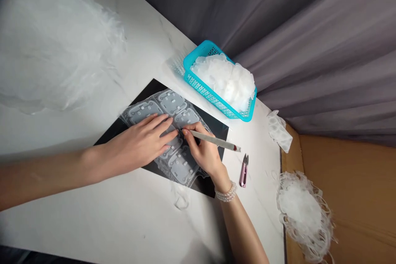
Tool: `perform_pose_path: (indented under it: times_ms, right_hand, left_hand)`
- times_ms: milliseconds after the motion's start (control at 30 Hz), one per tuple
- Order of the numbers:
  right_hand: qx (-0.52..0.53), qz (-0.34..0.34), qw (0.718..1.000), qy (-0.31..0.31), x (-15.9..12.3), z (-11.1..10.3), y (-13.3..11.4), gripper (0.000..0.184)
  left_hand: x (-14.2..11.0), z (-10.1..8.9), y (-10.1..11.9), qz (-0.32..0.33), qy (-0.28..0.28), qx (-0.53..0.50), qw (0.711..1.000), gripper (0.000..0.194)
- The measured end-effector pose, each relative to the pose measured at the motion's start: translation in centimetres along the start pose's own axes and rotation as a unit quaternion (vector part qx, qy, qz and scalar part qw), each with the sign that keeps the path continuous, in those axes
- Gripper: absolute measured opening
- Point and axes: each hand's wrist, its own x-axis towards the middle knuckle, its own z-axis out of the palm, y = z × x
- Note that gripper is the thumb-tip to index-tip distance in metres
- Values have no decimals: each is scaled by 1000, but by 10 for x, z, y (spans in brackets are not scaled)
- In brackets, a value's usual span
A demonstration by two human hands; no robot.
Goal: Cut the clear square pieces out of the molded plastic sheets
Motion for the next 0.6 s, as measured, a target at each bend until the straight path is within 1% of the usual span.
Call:
perform_pose_path:
  times_ms: [200,367,500,600]
  right_hand:
    - [-52,-40,998,-2,5,2,-4,10]
    - [-93,-56,994,-10,7,5,-6,10]
    - [-102,-62,993,-20,-1,0,-9,8]
    - [-81,-55,995,-19,-9,-3,-8,8]
  left_hand:
    - [-2,-2,0,4,-21,-8,1000,37]
    - [-2,-1,0,-10,-7,-61,998,38]
    - [-1,-1,-1,-13,-7,-83,996,36]
    - [-1,-2,-1,-7,-14,-57,998,36]
